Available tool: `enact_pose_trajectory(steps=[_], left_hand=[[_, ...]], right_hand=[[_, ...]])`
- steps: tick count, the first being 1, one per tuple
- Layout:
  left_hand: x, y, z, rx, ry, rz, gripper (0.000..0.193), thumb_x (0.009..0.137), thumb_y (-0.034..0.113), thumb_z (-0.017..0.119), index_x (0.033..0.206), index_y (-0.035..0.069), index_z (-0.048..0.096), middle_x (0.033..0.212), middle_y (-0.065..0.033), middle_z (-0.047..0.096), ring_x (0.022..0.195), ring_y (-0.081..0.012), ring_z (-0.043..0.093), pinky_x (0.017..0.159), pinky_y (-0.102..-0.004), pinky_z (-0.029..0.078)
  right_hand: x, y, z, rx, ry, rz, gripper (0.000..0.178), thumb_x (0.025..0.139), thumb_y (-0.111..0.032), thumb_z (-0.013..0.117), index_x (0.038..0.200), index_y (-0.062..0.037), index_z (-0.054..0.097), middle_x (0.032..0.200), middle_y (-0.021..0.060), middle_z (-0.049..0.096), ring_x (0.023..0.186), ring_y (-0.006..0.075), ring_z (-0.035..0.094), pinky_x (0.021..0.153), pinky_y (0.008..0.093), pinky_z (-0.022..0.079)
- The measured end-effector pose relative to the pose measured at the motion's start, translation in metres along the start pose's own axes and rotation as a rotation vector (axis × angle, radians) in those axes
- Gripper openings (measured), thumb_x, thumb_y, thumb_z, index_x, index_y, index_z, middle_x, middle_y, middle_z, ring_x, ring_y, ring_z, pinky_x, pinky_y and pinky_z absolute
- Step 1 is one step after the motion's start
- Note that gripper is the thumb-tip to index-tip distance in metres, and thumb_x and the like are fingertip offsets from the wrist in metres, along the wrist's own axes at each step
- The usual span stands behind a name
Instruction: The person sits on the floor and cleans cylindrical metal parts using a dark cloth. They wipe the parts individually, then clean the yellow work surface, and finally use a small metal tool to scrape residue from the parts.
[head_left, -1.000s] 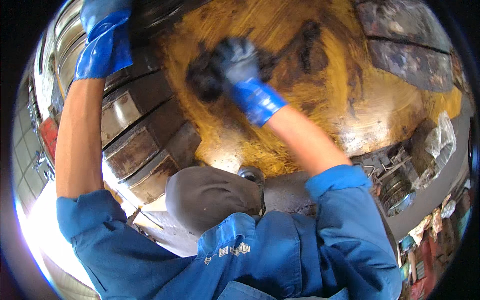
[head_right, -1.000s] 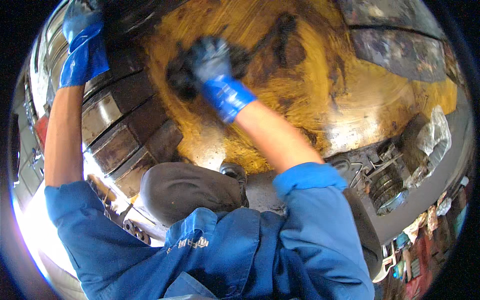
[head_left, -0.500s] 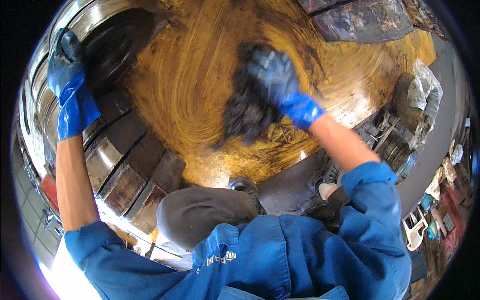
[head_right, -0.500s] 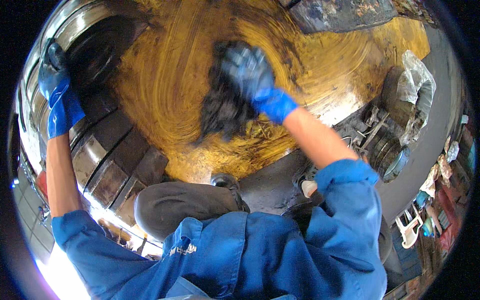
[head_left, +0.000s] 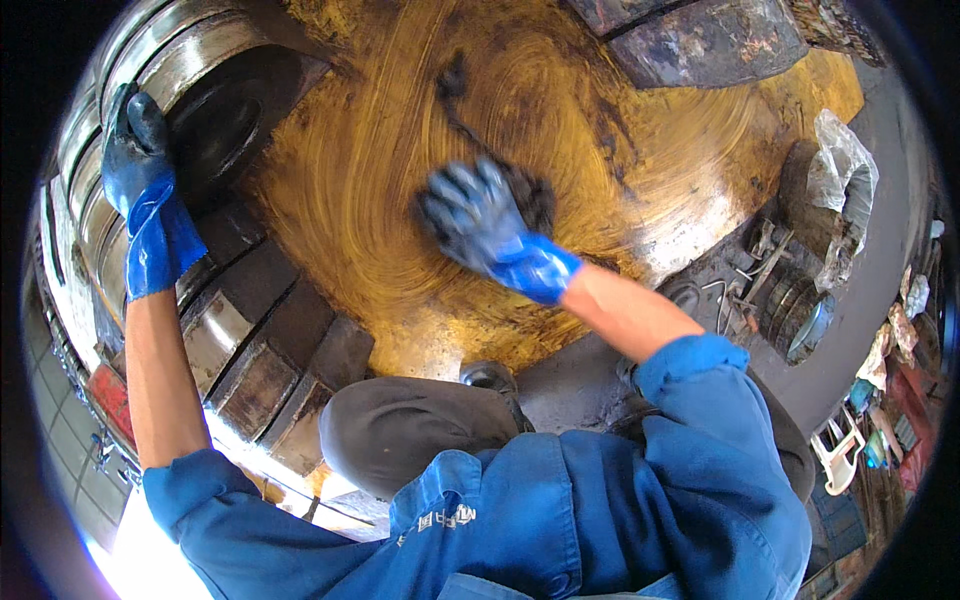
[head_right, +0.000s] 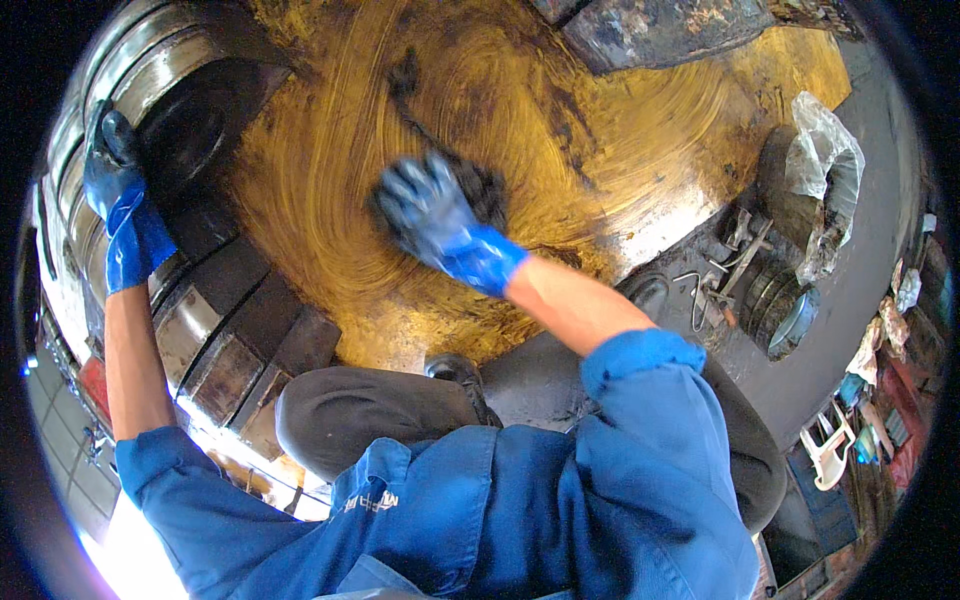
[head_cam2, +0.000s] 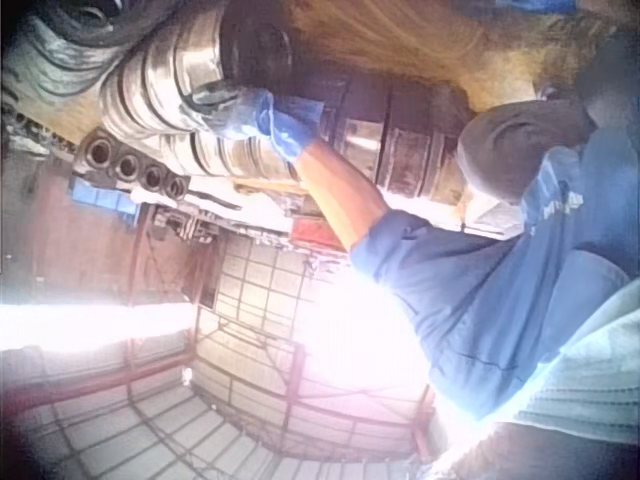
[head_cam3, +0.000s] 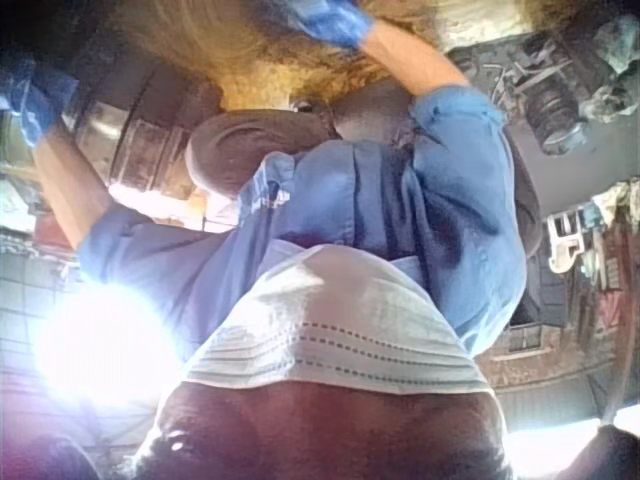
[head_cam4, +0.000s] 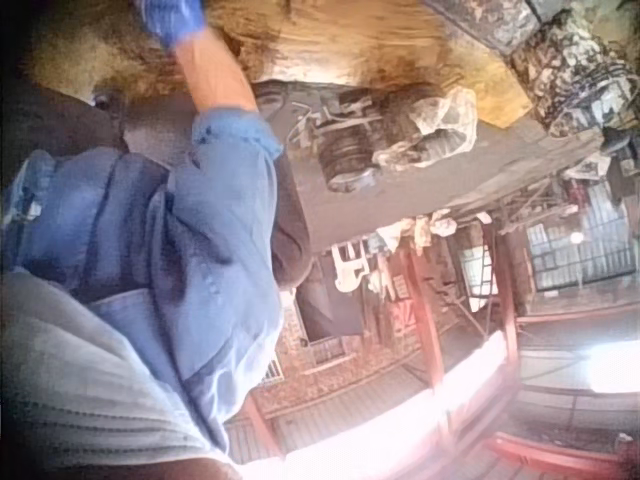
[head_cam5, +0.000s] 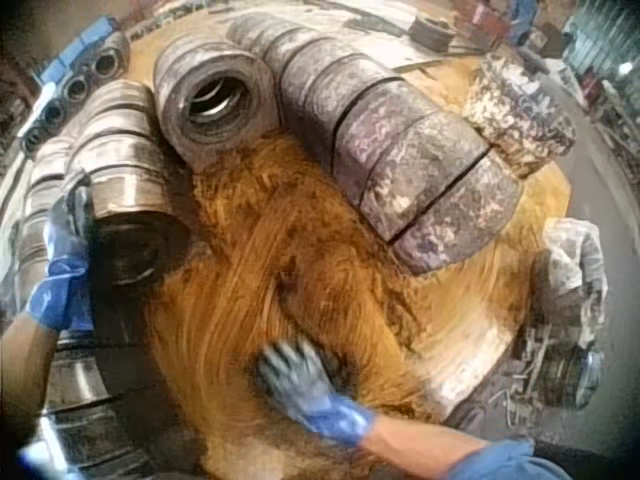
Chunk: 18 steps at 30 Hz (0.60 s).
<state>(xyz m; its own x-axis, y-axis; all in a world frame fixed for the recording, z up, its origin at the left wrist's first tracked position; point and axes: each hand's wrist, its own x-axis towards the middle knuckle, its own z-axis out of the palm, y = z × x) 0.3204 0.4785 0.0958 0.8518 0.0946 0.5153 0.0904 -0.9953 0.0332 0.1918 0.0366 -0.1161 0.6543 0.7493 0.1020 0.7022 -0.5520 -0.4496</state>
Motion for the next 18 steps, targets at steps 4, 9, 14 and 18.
enact_pose_trajectory(steps=[4, 9, 14, 18], left_hand=[[0.007, 0.007, 0.001, -0.027, 0.007, -0.003, 0.054, 0.11, 0.048, 0.048, 0.136, 0.005, 0.067, 0.137, -0.0199, 0.068, 0.131, -0.0329, 0.063, 0.112, -0.0398, 0.046], [0.008, 0.012, 0.002, -0.033, 0.032, -0.008, 0.053, 0.108, 0.048, 0.051, 0.134, 0.005, 0.069, 0.135, -0.0207, 0.069, 0.128, -0.0354, 0.065, 0.11, -0.0426, 0.049], [0.01, 0.026, -0.002, -0.157, 0.062, -0.046, 0.045, 0.109, 0.037, 0.055, 0.132, 0.001, 0.069, 0.133, -0.0215, 0.07, 0.128, -0.0328, 0.065, 0.111, -0.0407, 0.047], [0.01, 0.028, -0.005, -0.134, 0.064, -0.039, 0.046, 0.108, 0.036, 0.054, 0.13, -0.003, 0.069, 0.133, -0.0242, 0.068, 0.129, -0.0371, 0.063, 0.114, -0.0436, 0.044]], right_hand=[[-0.1, 0.007, -0.018, -0.045, 0.114, -0.14, 0.045, 0.092, -0.037, 0.063, 0.135, -0.0245, 0.067, 0.152, 0.0109, 0.057, 0.143, 0.0357, 0.049, 0.12, 0.0632, 0.031], [-0.049, 0.059, -0.051, 0.0, 0.006, -0.136, 0.051, 0.081, -0.021, 0.07, 0.132, -0.0192, 0.069, 0.145, 0.0125, 0.062, 0.132, 0.0345, 0.057, 0.114, 0.0608, 0.039], [0.11, 0.137, -0.026, -0.223, 0.025, 0.028, 0.046, 0.096, -0.025, 0.055, 0.141, -0.0224, 0.062, 0.156, 0.0117, 0.051, 0.145, 0.0341, 0.043, 0.121, 0.0609, 0.03], [0.228, 0.196, -0.032, -0.322, 0.128, 0.194, 0.045, 0.105, -0.031, 0.045, 0.148, -0.0217, 0.056, 0.163, 0.014, 0.043, 0.152, 0.0363, 0.036, 0.124, 0.0606, 0.027]])
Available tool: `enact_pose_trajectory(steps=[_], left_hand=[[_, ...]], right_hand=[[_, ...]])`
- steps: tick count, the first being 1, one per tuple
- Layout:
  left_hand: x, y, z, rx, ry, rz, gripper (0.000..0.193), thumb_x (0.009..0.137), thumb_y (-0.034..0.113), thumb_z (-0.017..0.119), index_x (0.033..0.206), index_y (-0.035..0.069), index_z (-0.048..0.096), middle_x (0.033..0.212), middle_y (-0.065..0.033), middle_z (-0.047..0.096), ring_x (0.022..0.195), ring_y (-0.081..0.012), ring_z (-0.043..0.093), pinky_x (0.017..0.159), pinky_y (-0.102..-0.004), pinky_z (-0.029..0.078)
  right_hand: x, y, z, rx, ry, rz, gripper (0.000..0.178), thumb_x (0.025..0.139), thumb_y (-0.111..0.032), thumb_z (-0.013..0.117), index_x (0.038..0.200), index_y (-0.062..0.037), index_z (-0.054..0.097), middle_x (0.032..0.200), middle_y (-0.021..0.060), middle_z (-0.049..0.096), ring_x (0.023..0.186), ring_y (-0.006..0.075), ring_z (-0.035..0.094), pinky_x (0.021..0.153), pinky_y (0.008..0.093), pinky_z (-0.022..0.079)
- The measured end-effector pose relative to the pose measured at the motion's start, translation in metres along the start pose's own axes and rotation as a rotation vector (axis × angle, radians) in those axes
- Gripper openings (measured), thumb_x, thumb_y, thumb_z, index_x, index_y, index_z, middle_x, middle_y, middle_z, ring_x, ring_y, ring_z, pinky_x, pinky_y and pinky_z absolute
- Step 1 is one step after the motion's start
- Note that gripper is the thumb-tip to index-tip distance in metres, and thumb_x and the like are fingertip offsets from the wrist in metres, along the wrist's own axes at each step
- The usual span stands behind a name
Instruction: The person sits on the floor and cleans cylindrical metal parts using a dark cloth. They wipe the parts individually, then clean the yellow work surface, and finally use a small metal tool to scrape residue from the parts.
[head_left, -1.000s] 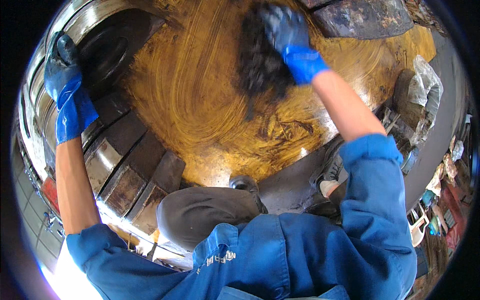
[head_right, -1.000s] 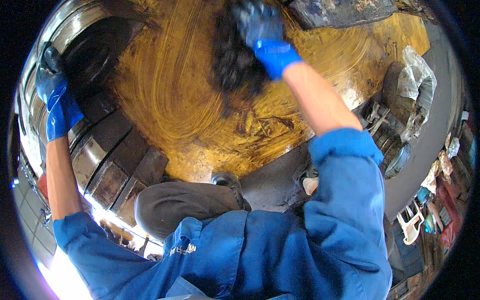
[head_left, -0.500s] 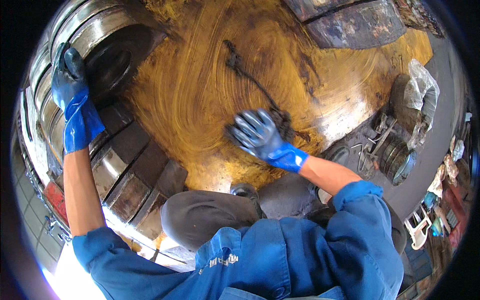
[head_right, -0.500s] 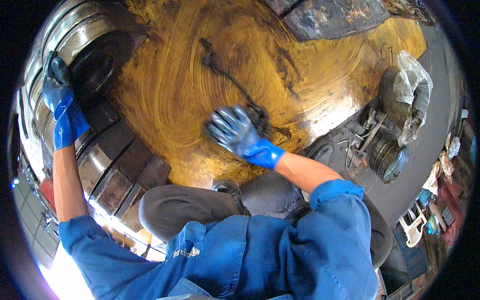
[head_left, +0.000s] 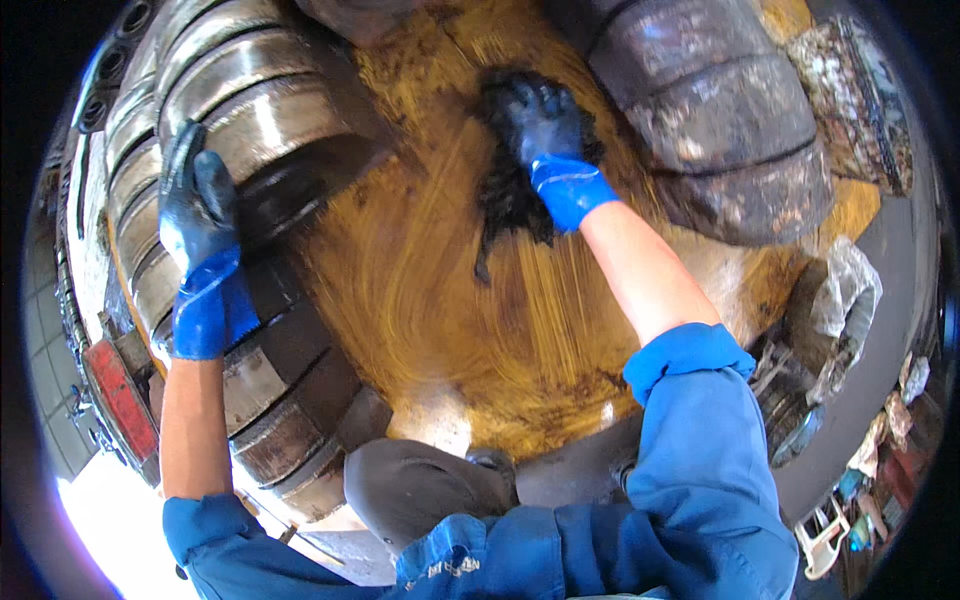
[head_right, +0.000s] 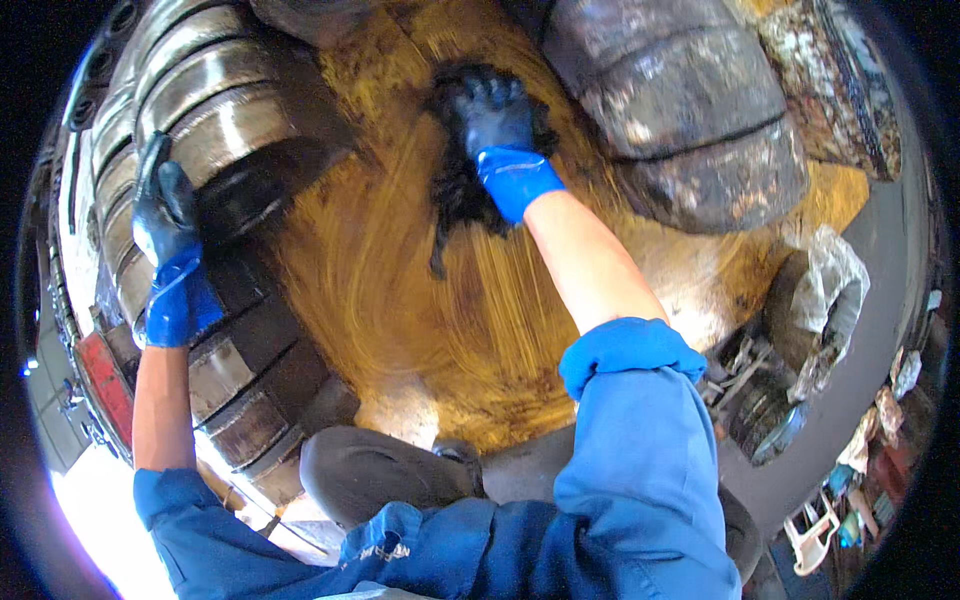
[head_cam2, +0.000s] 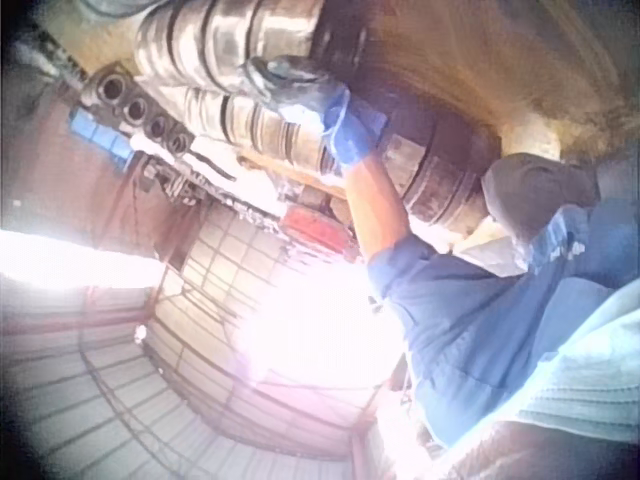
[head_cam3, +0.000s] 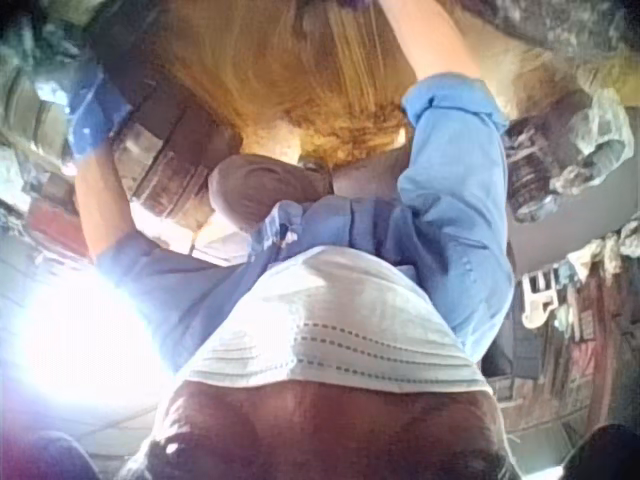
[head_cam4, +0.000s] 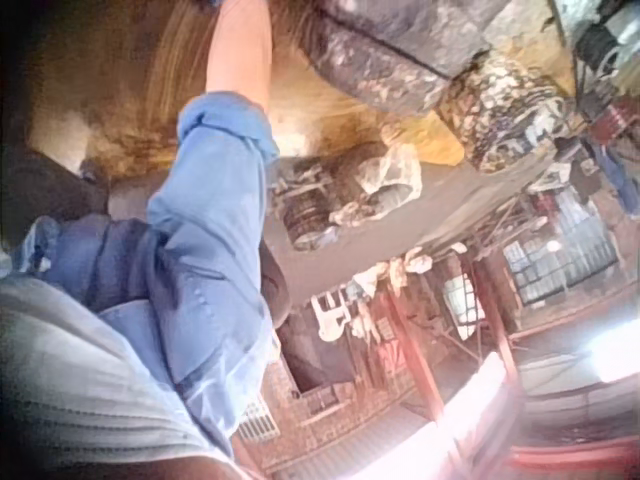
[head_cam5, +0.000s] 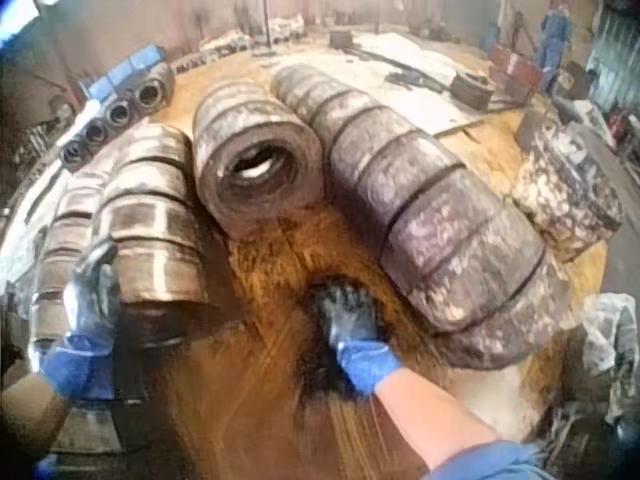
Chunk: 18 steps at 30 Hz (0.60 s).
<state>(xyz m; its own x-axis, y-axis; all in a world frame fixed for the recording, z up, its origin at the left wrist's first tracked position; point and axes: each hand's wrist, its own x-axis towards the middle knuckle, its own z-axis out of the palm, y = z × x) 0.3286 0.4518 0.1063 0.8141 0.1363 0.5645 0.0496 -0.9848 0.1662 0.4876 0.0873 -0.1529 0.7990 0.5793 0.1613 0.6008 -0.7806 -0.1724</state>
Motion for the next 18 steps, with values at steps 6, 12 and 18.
enact_pose_trajectory(steps=[6, 12, 18], left_hand=[[0.009, 0.006, -0.006, 0.041, -0.036, 0.066, 0.045, 0.108, 0.032, 0.053, 0.131, -0.003, 0.067, 0.137, -0.0259, 0.065, 0.132, -0.0415, 0.059, 0.116, -0.0462, 0.042], [0.0, 0.001, -0.008, 0.097, -0.04, 0.03, 0.047, 0.108, 0.034, 0.05, 0.131, -0.004, 0.067, 0.138, -0.0246, 0.065, 0.133, -0.0412, 0.059, 0.116, -0.0477, 0.042], [-0.009, -0.005, -0.01, 0.124, -0.088, -0.029, 0.06, 0.11, 0.045, 0.042, 0.133, -0.005, 0.066, 0.142, -0.0255, 0.062, 0.136, -0.0425, 0.056, 0.119, -0.0493, 0.038]], right_hand=[[0.105, 0.041, 0.027, 0.068, 0.285, 0.446, 0.048, 0.099, -0.042, 0.058, 0.139, -0.0167, 0.065, 0.143, 0.0166, 0.062, 0.136, 0.0361, 0.054, 0.113, 0.0539, 0.042], [0.206, -0.012, 0.042, -0.008, 0.268, 0.288, 0.031, 0.099, -0.025, 0.058, 0.123, -0.0106, 0.073, 0.125, 0.0194, 0.071, 0.114, 0.0374, 0.067, 0.099, 0.05, 0.053], [0.202, -0.147, 0.043, -0.086, 0.172, -0.53, 0.028, 0.1, -0.015, 0.055, 0.117, -0.0075, 0.075, 0.119, 0.015, 0.074, 0.107, 0.0329, 0.071, 0.097, 0.0451, 0.056]])
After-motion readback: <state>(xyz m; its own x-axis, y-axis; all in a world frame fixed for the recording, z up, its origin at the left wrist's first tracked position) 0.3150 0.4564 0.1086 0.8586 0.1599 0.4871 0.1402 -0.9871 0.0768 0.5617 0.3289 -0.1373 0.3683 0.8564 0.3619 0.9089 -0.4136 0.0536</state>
